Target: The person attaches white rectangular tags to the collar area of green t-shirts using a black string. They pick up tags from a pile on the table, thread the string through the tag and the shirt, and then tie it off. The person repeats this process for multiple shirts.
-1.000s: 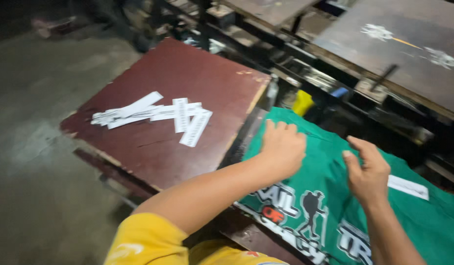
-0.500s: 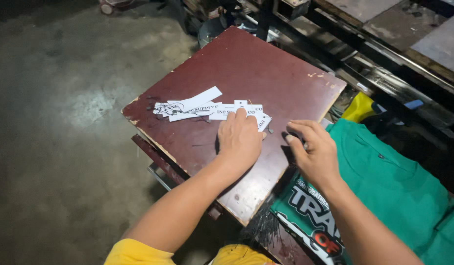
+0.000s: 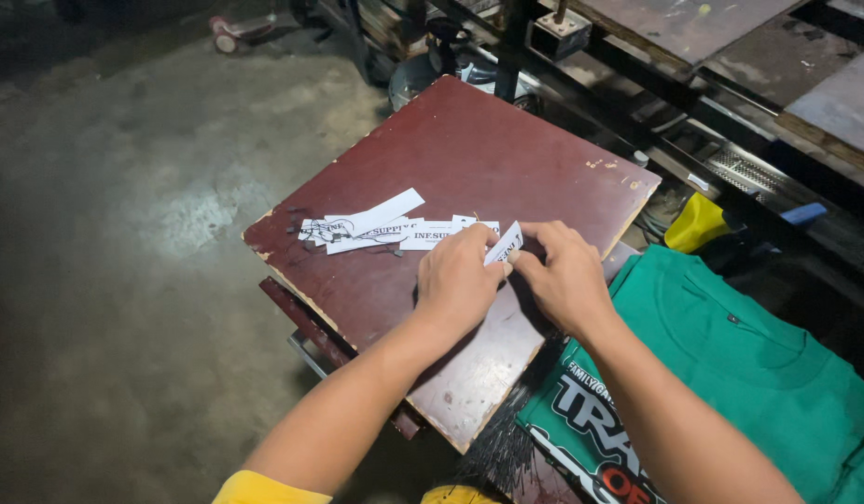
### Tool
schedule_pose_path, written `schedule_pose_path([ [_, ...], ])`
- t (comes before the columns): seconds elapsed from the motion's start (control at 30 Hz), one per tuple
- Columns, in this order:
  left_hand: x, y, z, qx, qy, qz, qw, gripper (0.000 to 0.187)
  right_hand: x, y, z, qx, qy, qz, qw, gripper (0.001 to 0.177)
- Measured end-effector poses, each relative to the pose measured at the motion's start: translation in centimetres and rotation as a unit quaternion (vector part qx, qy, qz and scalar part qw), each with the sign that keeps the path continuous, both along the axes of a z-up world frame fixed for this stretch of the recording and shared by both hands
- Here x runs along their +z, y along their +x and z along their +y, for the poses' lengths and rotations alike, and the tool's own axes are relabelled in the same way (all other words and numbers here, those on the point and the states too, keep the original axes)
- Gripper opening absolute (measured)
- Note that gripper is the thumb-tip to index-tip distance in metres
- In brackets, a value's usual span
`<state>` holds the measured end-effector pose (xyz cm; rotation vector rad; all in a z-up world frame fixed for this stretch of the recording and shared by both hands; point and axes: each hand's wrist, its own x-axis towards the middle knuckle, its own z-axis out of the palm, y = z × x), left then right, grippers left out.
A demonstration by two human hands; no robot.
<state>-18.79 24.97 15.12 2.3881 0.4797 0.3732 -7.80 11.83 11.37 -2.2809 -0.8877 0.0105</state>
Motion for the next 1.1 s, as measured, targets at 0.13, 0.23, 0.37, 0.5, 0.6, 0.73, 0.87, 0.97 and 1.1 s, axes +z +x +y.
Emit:
schedule_pose_path([
  [0.13, 0.8, 0.5, -0.4, 0.0, 0.022, 0.013, 1.0, 0.017, -2.1, 2.3, -0.7, -0.019, 0.143, 0.129, 0.981, 0.014],
  [0.23, 2.1, 1.4, -1.5, 0.004, 0.025, -0.01, 1.0, 0.013, -0.6, 2.4, -2.5, 0.034, 0.288, 0.225, 0.93, 0.008],
  [0.37, 6.0, 1.5, -5.3, -0.041, 0.003, -0.045, 0.998, 0.022, 1.0, 4.3, -7.3, 0.055, 0.356, 0.196, 0.912, 0.007],
  [0.5, 9.0, 3.4, -11.4, -0.081, 0.005, 0.068, 0.994, 0.043, 3.0, 4.6, -14.0, 0.039, 0.269, 0.096, 0.958, 0.008],
  [0.6, 6.2, 6.7, -16.2, -0.099, -0.053, 0.073, 0.991, 0.041, 1.8, 4.6, -18.4, 0.004, 0.196, 0.069, 0.978, 0.01],
  [0.73, -0.4, 9.0, -20.6, -0.114, -0.15, 0.068, 0.98, 0.037, -3.0, 5.1, -22.6, -0.077, 0.246, 0.145, 0.955, 0.014],
  [0.87, -8.8, 10.8, -23.5, -0.176, -0.191, 0.073, 0.963, 0.036, -8.1, 5.4, -27.2, -0.104, 0.22, 0.153, 0.958, 0.022],
  [0.97, -12.7, 11.3, -24.8, -0.249, -0.218, 0.08, 0.94, 0.041, -8.8, 4.0, -29.2, -0.126, 0.209, 0.185, 0.952, 0.029],
  [1.1, -14.4, 11.0, -25.4, -0.234, -0.366, 0.092, 0.896, 0.028, -12.1, 4.8, -31.4, -0.133, 0.283, 0.277, 0.909, 0.027],
])
